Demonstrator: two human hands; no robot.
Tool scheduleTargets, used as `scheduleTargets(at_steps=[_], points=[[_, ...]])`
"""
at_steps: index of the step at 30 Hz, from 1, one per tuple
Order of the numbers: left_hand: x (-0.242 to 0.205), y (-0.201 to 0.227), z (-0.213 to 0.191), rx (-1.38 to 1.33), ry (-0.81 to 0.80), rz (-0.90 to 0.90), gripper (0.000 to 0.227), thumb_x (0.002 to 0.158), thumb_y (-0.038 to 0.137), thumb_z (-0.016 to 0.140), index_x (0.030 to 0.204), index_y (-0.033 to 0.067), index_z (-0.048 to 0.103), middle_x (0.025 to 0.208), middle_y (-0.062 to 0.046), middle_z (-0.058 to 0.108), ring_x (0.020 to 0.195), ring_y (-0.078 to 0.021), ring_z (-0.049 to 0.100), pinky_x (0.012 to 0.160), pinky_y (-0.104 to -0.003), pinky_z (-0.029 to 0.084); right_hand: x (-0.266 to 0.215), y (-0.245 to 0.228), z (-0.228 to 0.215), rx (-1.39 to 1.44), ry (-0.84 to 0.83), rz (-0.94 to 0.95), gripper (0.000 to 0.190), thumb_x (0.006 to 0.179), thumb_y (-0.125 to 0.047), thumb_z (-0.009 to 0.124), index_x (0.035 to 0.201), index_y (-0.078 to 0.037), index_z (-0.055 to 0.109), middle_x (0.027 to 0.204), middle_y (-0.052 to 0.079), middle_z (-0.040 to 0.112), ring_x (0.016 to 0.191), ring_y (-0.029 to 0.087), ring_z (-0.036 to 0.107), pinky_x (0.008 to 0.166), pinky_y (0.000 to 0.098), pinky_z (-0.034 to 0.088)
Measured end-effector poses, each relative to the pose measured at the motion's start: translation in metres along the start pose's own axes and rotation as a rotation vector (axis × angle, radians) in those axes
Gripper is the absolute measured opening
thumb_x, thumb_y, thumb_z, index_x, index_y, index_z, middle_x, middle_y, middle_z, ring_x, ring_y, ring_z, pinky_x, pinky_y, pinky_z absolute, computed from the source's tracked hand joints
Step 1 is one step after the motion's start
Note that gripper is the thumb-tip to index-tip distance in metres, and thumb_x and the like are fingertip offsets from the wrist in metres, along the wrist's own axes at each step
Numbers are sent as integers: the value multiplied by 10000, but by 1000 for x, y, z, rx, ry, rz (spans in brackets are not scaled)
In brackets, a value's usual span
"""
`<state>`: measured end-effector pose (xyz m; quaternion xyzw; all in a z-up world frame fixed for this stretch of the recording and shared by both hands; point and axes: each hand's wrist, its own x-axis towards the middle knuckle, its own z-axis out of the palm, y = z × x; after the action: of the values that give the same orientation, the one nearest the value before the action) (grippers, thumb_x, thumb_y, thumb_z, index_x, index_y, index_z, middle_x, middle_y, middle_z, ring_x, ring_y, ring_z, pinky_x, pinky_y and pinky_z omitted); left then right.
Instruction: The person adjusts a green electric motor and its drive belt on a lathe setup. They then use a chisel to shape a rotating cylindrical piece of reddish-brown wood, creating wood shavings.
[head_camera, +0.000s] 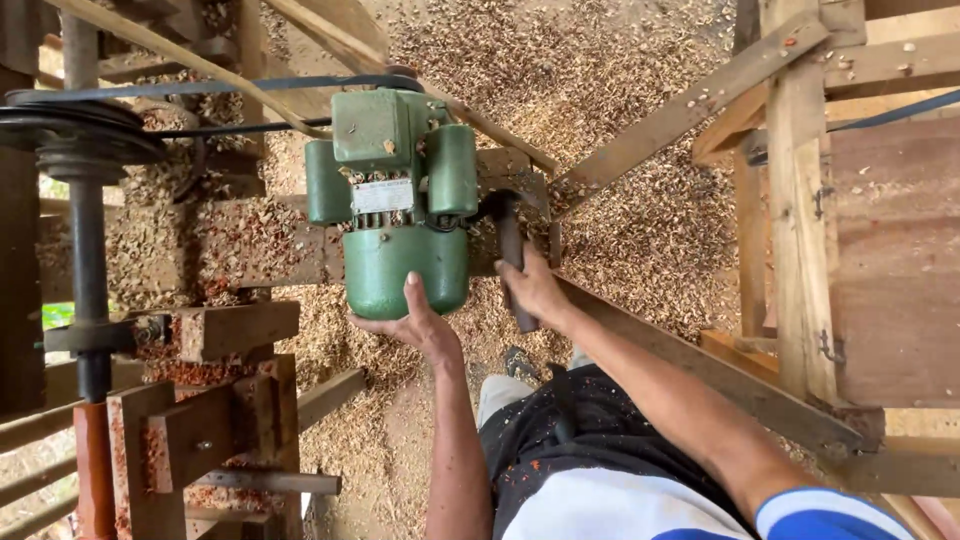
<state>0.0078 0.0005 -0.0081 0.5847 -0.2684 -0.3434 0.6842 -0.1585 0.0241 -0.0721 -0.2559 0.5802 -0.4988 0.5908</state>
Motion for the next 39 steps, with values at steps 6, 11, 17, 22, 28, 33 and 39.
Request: scheduleTargets(at_steps=[6,11,17,22,28,33,39], points=[[0,5,6,44,14,9,1306,745,302,857,1604,108,-108,1577,-294,253,1366,-425,480,1107,-589,456,-6,-34,-7,62,-48,8,333,1000,-243,542,1241,-41,433,757,63,589,518,163,607,413,330,567],[0,7,6,86,30,-8,1323,717,334,860,1585,103,-111,1570,-293,260,1341,-428,514,1073,-588,479,4,13,1,223,221,-233,323,1046,-247,531,1198,4,398,758,76,581,514,168,586,419,339,575],[0,6,5,116,25,47,1268,756,322,846,1597,89,-73,1580,-292,258,1341,-432,524,1088,-588,488,4,-2,6,-471,-81,-236,268,1087,-233,572,1213,-12,487,804,72,614,580,142,604,453,331,518],[-4,13,6,83,12,-17,1279,746,304,835,1585,120,-112,1580,-291,271,1346,-406,500,1096,-575,469,-19,-9,3,92,191,-376,374,1046,-231,504,1331,-10,404,774,77,589,518,150,590,436,350,586],[0,3,2,78,37,-9,1286,751,288,831,1596,114,-123,1596,-286,234,1385,-409,469,1127,-575,432,4,33,11,-484,-157,-46,330,1063,-200,506,1316,-11,411,808,59,618,605,119,631,491,279,565],[2,-4,-5,61,3,3,1293,786,305,842,1610,110,-135,1620,-298,229,1428,-420,427,1178,-574,383,-22,-9,-40,-154,-24,-63,337,1012,-226,555,1241,-25,412,774,61,555,520,145,573,385,304,544],[1,-3,-10,108,-10,-30,1366,739,381,858,1579,130,-189,1622,-281,201,1447,-412,417,1160,-556,379,-84,-48,-190,-556,234,-92,344,991,-236,632,1247,-58,487,756,78,596,469,144,573,349,306,499]])
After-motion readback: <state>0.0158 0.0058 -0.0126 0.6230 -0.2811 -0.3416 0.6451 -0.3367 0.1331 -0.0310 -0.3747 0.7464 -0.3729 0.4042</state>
